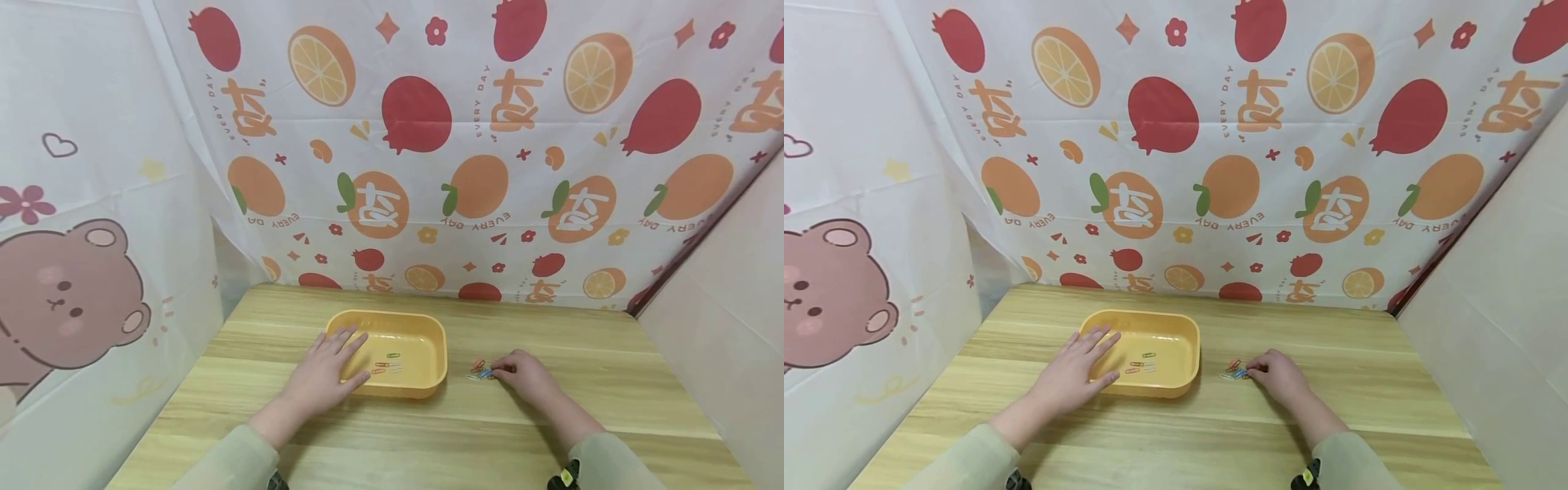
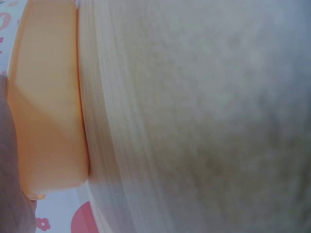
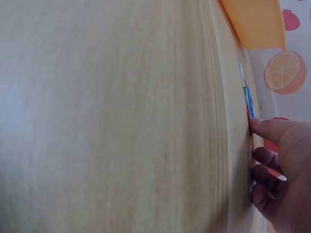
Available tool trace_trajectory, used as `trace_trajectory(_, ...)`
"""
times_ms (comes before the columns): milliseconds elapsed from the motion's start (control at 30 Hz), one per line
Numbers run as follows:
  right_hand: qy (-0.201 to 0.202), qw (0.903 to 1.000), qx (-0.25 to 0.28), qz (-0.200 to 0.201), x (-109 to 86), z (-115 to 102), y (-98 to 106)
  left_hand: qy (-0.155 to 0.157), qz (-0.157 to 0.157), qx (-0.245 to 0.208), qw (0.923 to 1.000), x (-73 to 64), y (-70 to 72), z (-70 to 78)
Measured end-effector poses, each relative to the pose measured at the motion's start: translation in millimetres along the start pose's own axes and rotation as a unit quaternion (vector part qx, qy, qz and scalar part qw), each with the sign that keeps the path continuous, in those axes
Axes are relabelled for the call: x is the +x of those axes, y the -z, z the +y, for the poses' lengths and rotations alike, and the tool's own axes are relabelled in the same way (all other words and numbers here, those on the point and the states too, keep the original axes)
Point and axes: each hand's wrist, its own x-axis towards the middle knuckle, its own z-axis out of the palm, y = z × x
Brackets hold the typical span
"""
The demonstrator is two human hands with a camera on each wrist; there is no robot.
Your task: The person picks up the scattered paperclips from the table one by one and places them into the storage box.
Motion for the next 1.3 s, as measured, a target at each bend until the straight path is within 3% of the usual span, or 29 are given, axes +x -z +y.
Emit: trace_trajectory(1300, 0.020, 0.9986, 0.041, 0.025, 2.8, 8.7, 2.2, -0.001, -0.002, 0.005, 1.0000, 0.8, -1.3, -0.8)
